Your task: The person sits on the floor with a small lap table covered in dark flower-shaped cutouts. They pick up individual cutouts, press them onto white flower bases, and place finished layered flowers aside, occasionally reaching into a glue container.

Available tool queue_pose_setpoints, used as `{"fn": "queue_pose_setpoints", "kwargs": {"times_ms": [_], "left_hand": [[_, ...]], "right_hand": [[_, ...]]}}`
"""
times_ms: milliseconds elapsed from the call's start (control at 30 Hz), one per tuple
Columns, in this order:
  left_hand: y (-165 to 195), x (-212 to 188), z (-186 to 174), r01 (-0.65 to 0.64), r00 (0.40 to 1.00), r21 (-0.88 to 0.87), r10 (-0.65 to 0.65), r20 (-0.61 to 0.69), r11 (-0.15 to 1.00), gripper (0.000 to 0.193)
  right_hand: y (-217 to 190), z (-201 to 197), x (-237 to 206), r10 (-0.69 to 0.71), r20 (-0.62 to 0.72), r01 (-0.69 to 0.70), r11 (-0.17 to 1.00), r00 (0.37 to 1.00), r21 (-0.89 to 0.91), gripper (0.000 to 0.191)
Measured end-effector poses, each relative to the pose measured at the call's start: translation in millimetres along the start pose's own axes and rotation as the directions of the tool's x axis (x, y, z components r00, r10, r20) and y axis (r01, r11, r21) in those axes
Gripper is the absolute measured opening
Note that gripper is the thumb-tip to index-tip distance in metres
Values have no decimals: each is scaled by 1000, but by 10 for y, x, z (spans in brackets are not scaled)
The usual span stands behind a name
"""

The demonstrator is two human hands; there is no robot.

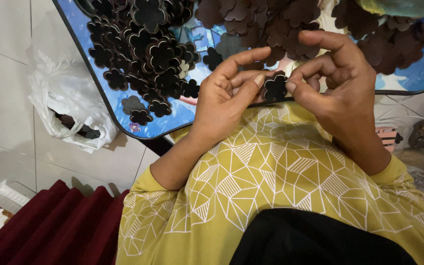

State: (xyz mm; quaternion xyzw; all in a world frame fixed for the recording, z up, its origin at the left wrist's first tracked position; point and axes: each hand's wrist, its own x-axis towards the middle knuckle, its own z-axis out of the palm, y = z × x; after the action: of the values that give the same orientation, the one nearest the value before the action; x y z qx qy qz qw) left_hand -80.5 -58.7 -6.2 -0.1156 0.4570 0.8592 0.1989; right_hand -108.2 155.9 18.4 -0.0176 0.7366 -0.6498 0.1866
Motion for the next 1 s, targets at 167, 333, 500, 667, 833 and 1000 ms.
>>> {"fn": "queue_pose_setpoints", "kwargs": {"times_ms": [167, 333, 500, 667, 833, 1000], "left_hand": [[6, 6, 0, 7, 1000, 18, -7, -18, 1000, 40], [9, -2, -5, -7, 1000, 22, 7, -14, 1000, 49], [-4, 10, -11, 14, 1000, 65, -13, -18, 998, 57], [-56, 49, -2, 4, 999, 58, -1, -53, 998, 57], [-53, 43, -10, 7, 998, 36, -5, -66, 999, 56], [-39, 60, 4, 23, 997, 13, -22, -78, 1000, 56]], "right_hand": [[-9, 4, 6, -9, 2, 9, 1000, 1000, -12, 53], [18, 8, 9, -26, 8, 26, 999, 1000, -32, 52], [65, -3, 19, -36, 21, 37, 998, 999, -45, 53], [46, -14, 31, -28, 25, 29, 999, 999, -28, 54], [8, -23, 42, 64, -15, -64, 998, 998, 20, 56], [60, -40, 8, 73, 50, -79, 985, 996, 153, 48]]}}
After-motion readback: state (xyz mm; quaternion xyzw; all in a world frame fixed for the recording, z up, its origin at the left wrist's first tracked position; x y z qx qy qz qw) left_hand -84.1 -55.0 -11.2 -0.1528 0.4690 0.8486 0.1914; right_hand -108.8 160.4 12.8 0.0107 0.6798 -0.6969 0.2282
